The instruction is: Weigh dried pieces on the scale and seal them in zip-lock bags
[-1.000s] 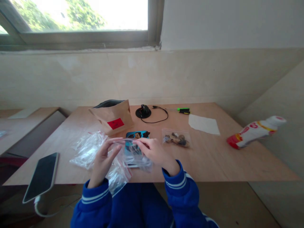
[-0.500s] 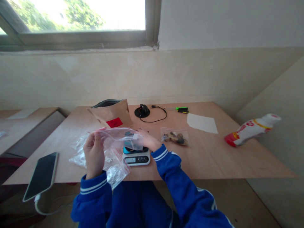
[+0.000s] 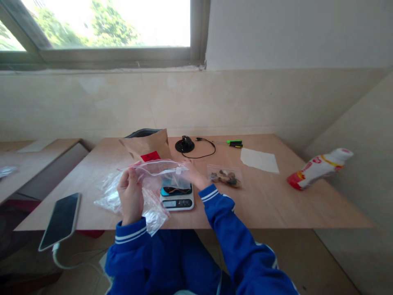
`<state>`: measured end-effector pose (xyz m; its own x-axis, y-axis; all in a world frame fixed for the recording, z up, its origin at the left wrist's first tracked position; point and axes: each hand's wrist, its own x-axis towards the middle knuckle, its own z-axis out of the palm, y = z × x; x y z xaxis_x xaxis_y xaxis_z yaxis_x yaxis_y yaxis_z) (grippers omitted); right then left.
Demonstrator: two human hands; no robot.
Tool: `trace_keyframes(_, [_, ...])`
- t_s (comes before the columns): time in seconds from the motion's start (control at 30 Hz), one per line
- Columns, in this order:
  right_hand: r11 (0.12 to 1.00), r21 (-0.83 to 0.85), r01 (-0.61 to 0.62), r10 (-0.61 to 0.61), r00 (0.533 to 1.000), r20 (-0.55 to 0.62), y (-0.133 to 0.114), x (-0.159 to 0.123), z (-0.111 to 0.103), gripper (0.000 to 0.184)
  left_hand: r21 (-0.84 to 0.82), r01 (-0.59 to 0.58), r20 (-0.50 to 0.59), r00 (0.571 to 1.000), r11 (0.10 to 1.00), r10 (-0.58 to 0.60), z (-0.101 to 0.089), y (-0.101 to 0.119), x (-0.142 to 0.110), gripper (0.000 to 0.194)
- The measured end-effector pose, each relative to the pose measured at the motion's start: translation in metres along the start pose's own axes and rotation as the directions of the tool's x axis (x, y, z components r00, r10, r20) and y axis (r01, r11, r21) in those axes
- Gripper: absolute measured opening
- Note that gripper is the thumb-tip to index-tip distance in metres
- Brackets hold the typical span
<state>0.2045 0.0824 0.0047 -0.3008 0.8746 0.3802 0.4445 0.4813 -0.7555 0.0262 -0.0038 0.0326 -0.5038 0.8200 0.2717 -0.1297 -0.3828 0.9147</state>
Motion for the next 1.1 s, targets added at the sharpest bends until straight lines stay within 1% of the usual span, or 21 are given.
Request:
trace_keyframes(0.07, [0.998,-0.050,0.024,-0.024,1.000,0.003,-0.006,0.004,-0.017,0.010,-0.016,-0.005,-0.001,1.000,1.000,0.005,0.001,0.000,0.001,0.034])
trace_keyframes(0.1, [0.998,-0.056,0.029,-0.031,0.999,-0.038,-0.011,0.005,-0.026,0.014,-0.023,-0.008,-0.001,1.000,1.000,0.008,0.001,-0.001,0.001,0.034])
trace_keyframes(0.13, [0.999,-0.042,0.028,-0.032,0.993,-0.113,-0.016,0.006,-0.035,0.017,-0.025,-0.009,-0.001,1.000,1.000,0.009,0.002,-0.001,0.001,0.033])
trace_keyframes(0.2, [0.999,0.024,0.041,-0.033,0.957,-0.287,-0.031,0.007,-0.050,0.024,-0.020,0.002,0.000,1.000,1.000,-0.002,0.005,-0.002,0.001,0.032])
trace_keyframes(0.23, [0.997,0.051,0.065,-0.044,0.937,-0.347,-0.040,0.007,-0.056,0.026,-0.018,0.013,0.004,1.000,1.000,-0.013,0.007,-0.002,0.001,0.032])
trace_keyframes(0.27, [0.993,0.064,0.100,-0.069,0.924,-0.375,-0.050,0.006,-0.060,0.026,-0.019,0.027,0.012,1.000,0.999,-0.027,0.009,-0.003,0.000,0.033])
trace_keyframes(0.3, [0.988,0.060,0.142,-0.111,0.924,-0.366,-0.059,0.004,-0.064,0.026,-0.026,0.043,0.022,0.999,0.999,-0.043,0.012,-0.003,-0.001,0.033])
trace_keyframes(0.33, [0.981,0.041,0.191,-0.167,0.930,-0.328,-0.068,0.002,-0.065,0.024,-0.037,0.058,0.030,0.998,0.998,-0.057,0.014,-0.002,-0.002,0.033])
trace_keyframes(0.4, [0.960,-0.028,0.279,-0.279,0.940,-0.197,-0.083,-0.002,-0.066,0.018,-0.068,0.080,0.042,0.996,0.994,-0.078,0.020,0.000,-0.003,0.033])
trace_keyframes(0.43, [0.949,-0.066,0.309,-0.315,0.941,-0.126,-0.088,-0.004,-0.065,0.016,-0.085,0.092,0.044,0.995,0.992,-0.089,0.023,0.001,-0.004,0.033])
trace_keyframes(0.5, [0.932,-0.117,0.344,-0.348,0.937,-0.015,-0.095,-0.008,-0.064,0.016,-0.107,0.114,0.038,0.993,0.988,-0.110,0.027,0.003,-0.005,0.032])
trace_keyframes(0.57, [0.928,-0.117,0.353,-0.353,0.935,0.022,-0.097,-0.011,-0.064,0.015,-0.108,0.138,0.025,0.990,0.985,-0.136,0.030,0.005,-0.005,0.032])
trace_keyframes(0.6, [0.928,-0.103,0.358,-0.359,0.933,0.012,-0.098,-0.012,-0.064,0.014,-0.106,0.147,0.016,0.989,0.983,-0.147,0.030,0.005,-0.005,0.032])
trace_keyframes(0.73, [0.934,-0.084,0.348,-0.356,0.930,-0.096,-0.101,-0.016,-0.068,0.014,-0.129,0.166,-0.007,0.986,0.978,-0.168,0.031,0.007,-0.005,0.030])
trace_keyframes(0.8, [0.927,-0.102,0.360,-0.371,0.922,-0.113,-0.102,-0.016,-0.069,0.014,-0.153,0.172,-0.006,0.985,0.973,-0.175,0.031,0.008,-0.005,0.030])
trace_keyframes(0.9, [0.896,-0.114,0.428,-0.439,0.892,-0.105,-0.102,-0.017,-0.069,0.010,-0.162,0.184,-0.010,0.982,0.969,-0.188,0.032,0.010,-0.006,0.030])
trace_keyframes(1.0, [0.883,-0.109,0.456,-0.468,0.870,-0.154,-0.104,-0.019,-0.070,0.010,-0.138,0.184,-0.032,0.981,0.973,-0.190,0.032,0.011,-0.007,0.030])
trace_keyframes(1.1, [0.903,-0.064,0.424,-0.428,0.882,-0.195,-0.108,-0.022,-0.073,0.012,-0.134,0.179,-0.033,0.982,0.975,-0.185,0.031,0.011,-0.007,0.028])
